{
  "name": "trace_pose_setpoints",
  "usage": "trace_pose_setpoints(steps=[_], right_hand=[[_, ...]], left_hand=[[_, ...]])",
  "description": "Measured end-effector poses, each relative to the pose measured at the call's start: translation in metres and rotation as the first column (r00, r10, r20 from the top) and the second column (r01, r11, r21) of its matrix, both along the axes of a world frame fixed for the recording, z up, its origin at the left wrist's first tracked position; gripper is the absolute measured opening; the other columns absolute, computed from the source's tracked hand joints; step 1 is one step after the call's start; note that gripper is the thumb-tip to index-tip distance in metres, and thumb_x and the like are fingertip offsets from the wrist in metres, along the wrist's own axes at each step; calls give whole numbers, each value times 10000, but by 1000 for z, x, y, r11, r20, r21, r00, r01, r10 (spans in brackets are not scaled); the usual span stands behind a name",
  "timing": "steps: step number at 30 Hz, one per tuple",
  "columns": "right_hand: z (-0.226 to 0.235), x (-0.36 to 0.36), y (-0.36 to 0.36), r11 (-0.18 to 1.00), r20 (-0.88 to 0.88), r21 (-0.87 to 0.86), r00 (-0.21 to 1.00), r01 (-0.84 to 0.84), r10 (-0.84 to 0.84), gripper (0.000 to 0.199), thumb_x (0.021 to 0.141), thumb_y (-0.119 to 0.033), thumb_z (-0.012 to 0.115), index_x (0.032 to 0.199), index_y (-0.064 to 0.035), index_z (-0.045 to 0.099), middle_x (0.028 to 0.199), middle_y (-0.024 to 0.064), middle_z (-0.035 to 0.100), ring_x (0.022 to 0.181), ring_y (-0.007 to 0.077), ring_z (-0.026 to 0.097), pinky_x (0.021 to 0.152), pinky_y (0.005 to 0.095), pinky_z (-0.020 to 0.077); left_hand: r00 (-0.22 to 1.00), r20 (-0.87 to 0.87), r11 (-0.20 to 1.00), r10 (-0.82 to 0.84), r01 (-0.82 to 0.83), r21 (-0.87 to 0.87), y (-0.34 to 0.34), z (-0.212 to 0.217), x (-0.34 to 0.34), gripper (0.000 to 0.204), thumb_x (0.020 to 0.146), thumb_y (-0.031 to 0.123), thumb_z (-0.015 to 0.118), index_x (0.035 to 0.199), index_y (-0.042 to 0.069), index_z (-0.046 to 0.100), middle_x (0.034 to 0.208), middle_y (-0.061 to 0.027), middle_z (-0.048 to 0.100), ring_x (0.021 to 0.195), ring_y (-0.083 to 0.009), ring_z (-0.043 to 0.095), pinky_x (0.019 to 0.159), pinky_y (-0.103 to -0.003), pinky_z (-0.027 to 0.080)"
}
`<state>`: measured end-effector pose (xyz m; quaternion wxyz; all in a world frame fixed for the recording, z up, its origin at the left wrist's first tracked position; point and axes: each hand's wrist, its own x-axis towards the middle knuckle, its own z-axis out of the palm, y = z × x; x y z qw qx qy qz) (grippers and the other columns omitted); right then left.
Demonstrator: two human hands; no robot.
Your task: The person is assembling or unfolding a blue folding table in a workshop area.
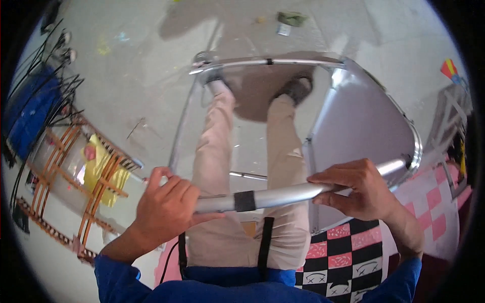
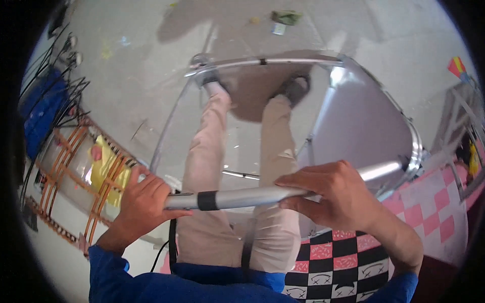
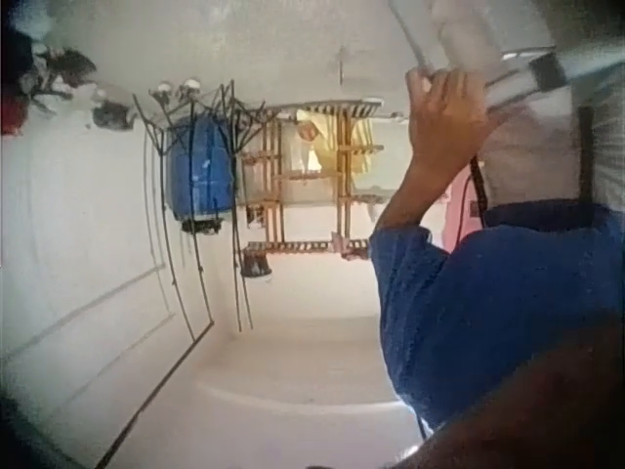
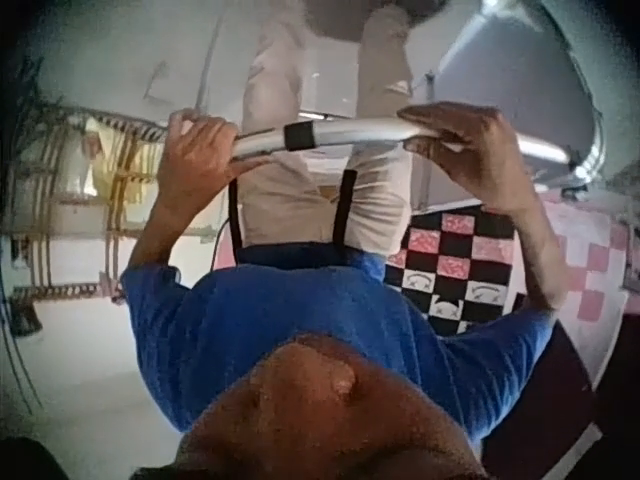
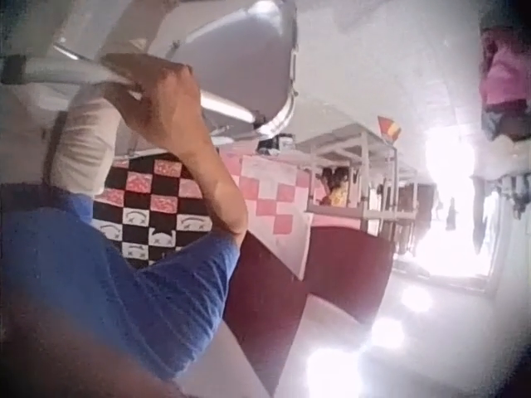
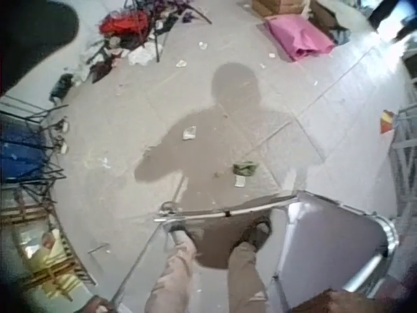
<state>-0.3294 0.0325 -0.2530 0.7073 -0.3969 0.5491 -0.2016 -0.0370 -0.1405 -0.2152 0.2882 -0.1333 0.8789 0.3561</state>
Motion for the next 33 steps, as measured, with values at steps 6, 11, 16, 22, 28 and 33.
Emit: trace_pose_setpoints(steps=[6, 11, 16, 22, 28, 33], right_hand=[[8, -6, 19, 961, -246, -197, 959, -195, 144, 309, 777, -250, 692, 997, -66, 577, 803, 65, 588, 743, 269, 649, 608, 387, 514], [5, -2, 53, 947, -636, -219, 770, -237, 46, 280, 663, -197, 707, 856, -94, 530, 727, 30, 530, 703, 210, 564, 659, 344, 441], [3, 5, 79, 962, -724, -259, 677, -92, -130, 183, 688, -165, 645, 787, -108, 501, 696, 19, 499, 693, 194, 528, 656, 329, 396], [20, 12, 104, 890, -705, -421, 556, 172, -441, 238, 725, -132, 664, 943, -91, 576, 924, 75, 534, 990, 234, 550, 914, 448, 415], [39, 13, 202, 542, -637, -546, 103, 639, -764, 321, 713, -57, 715, 1019, -71, 620, 1115, 153, 519, 1175, 350, 478, 982, 452, 401], [36, 52, 293, 308, -798, -452, -225, 837, -559, 351, 770, -32, 674, 1107, -54, 579, 1155, 171, 499, 1193, 364, 456, 987, 435, 386]], left_hand=[[1000, -22, 999, 11, -11, -34, 5, 7, -9, 481, 708, 470, 741, 733, 42, 522, 671, -90, 507, 675, -265, 537, 763, -427, 425], [999, 12, 999, -33, 33, -21, 8, 13, -4, 410, 717, 358, 752, 854, 24, 556, 745, -121, 520, 730, -319, 519, 718, -458, 411], [996, 89, 999, -8, 13, -50, 23, 17, -15, 406, 670, 265, 771, 899, 22, 541, 804, -154, 518, 764, -358, 483, 691, -465, 377], [977, 193, 996, -90, 93, -9, 12, 20, -29, 402, 877, 288, 654, 1161, 14, 579, 894, -137, 631, 805, -346, 601, 749, -486, 484], [992, 125, 969, -35, 64, -239, 2, -2, -57, 327, 787, 231, 712, 940, -5, 546, 772, -165, 518, 728, -369, 492, 665, -455, 382], [976, 176, 938, -132, 181, -297, -21, -22, -91, 282, 816, 227, 691, 926, 17, 539, 763, -183, 525, 743, -377, 497, 639, -452, 374]])
